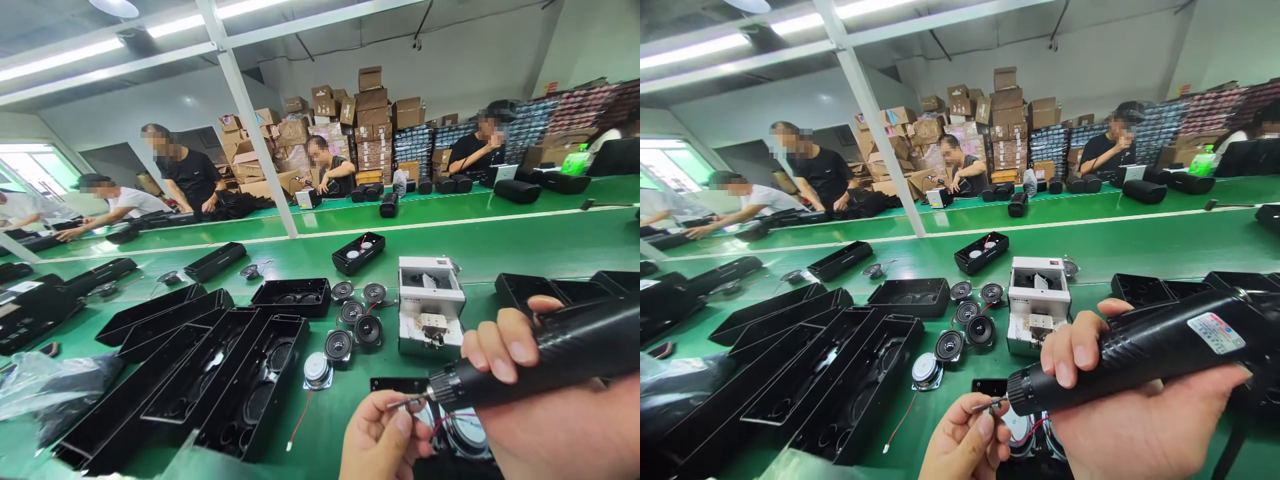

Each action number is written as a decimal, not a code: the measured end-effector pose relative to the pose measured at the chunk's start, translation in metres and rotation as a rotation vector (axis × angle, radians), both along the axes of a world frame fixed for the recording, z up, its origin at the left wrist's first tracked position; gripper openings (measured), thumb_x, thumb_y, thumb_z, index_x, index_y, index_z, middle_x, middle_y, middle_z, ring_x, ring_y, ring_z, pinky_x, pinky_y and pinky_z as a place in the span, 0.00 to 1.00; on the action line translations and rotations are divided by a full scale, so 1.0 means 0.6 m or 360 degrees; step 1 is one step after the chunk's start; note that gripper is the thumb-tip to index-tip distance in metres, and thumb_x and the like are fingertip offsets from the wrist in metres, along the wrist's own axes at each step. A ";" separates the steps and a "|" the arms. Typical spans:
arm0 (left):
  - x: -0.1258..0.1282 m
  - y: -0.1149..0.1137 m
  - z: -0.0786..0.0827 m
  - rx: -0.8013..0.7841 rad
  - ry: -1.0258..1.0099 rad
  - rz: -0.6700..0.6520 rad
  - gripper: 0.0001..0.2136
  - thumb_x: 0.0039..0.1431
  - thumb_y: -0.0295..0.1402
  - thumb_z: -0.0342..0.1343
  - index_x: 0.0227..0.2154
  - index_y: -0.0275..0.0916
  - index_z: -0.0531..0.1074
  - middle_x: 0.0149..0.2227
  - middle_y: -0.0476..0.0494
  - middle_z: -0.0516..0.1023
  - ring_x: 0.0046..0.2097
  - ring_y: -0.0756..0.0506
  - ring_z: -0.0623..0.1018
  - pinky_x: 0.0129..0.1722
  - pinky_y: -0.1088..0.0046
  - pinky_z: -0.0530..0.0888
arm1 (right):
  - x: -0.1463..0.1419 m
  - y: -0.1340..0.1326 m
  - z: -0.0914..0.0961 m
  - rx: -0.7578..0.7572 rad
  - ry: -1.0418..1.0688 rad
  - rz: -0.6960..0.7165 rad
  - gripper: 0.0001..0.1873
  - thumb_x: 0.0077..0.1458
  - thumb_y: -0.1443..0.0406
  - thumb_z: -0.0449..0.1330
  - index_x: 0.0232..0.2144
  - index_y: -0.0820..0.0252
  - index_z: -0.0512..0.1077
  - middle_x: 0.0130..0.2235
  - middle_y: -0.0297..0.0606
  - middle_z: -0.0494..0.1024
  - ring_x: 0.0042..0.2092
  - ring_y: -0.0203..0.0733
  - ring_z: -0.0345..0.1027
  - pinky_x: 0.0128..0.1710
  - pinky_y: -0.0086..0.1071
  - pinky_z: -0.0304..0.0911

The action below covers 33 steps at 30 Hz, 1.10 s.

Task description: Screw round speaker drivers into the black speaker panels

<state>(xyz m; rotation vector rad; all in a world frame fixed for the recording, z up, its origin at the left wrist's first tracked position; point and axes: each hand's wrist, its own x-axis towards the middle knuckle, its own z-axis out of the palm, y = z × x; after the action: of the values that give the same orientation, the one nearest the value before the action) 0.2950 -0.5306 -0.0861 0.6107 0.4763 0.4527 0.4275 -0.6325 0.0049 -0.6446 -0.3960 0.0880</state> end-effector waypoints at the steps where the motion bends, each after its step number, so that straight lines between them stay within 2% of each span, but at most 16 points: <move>1: 0.001 0.001 0.000 -0.0002 -0.0008 0.0015 0.20 0.44 0.34 0.85 0.36 0.34 0.82 0.32 0.40 0.87 0.30 0.47 0.85 0.31 0.75 0.80 | -0.001 0.000 0.000 -0.0010 0.0003 -0.0008 0.36 0.56 0.28 0.63 0.39 0.52 0.79 0.22 0.29 0.68 0.22 0.38 0.61 0.24 0.33 0.66; 5: 0.002 -0.001 0.000 -0.0010 -0.0040 0.0045 0.20 0.43 0.34 0.86 0.35 0.34 0.84 0.29 0.42 0.86 0.29 0.47 0.84 0.31 0.75 0.81 | -0.003 -0.001 -0.001 -0.0026 -0.0005 0.0006 0.35 0.56 0.29 0.64 0.39 0.52 0.79 0.22 0.29 0.69 0.22 0.37 0.61 0.24 0.32 0.66; 11: 0.001 -0.001 0.002 -0.0009 -0.0064 0.0058 0.19 0.43 0.33 0.85 0.36 0.34 0.84 0.37 0.37 0.90 0.32 0.42 0.89 0.32 0.72 0.84 | -0.004 -0.003 -0.003 -0.0036 -0.0028 0.0005 0.36 0.56 0.29 0.64 0.39 0.51 0.80 0.22 0.30 0.69 0.22 0.38 0.62 0.24 0.33 0.67; 17: -0.001 0.005 -0.001 0.0027 -0.0096 0.0009 0.19 0.44 0.34 0.86 0.35 0.34 0.84 0.32 0.39 0.89 0.33 0.40 0.90 0.32 0.73 0.85 | -0.014 0.000 0.007 -0.0063 -0.0027 -0.0002 0.34 0.55 0.29 0.65 0.38 0.50 0.81 0.21 0.30 0.68 0.22 0.37 0.61 0.23 0.32 0.67; 21: -0.003 0.010 -0.006 0.0052 -0.0119 -0.0101 0.20 0.46 0.36 0.85 0.37 0.34 0.84 0.32 0.38 0.89 0.34 0.40 0.90 0.33 0.74 0.84 | -0.021 0.000 0.014 -0.0055 0.0010 -0.0002 0.36 0.53 0.27 0.63 0.36 0.49 0.82 0.20 0.30 0.66 0.20 0.37 0.59 0.21 0.32 0.64; 25: -0.007 0.016 -0.013 0.0094 -0.0151 -0.0266 0.20 0.48 0.37 0.85 0.38 0.35 0.84 0.34 0.38 0.90 0.36 0.40 0.90 0.34 0.73 0.84 | -0.010 -0.003 0.007 -0.0058 -0.0022 0.0139 0.37 0.50 0.26 0.65 0.37 0.49 0.82 0.20 0.30 0.67 0.20 0.37 0.60 0.20 0.32 0.66; 29: -0.011 0.024 -0.018 0.0166 -0.0186 -0.0424 0.19 0.51 0.37 0.83 0.41 0.35 0.83 0.35 0.38 0.90 0.37 0.40 0.91 0.35 0.73 0.83 | 0.003 -0.014 -0.009 -0.0043 -0.0065 0.0302 0.37 0.53 0.27 0.64 0.40 0.49 0.82 0.21 0.31 0.69 0.20 0.38 0.61 0.20 0.33 0.66; 33: -0.017 0.029 -0.023 0.0281 -0.0205 -0.0502 0.21 0.55 0.40 0.81 0.47 0.36 0.83 0.40 0.36 0.90 0.40 0.39 0.91 0.39 0.71 0.84 | 0.003 -0.019 -0.019 0.0050 -0.0017 0.0294 0.36 0.55 0.28 0.64 0.42 0.51 0.82 0.24 0.30 0.68 0.22 0.40 0.62 0.24 0.36 0.66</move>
<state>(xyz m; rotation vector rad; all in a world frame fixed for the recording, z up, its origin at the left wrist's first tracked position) 0.2850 -0.5132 -0.0997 0.8069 0.2124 0.2325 0.4295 -0.6436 -0.0067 -0.5767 -0.4656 0.2538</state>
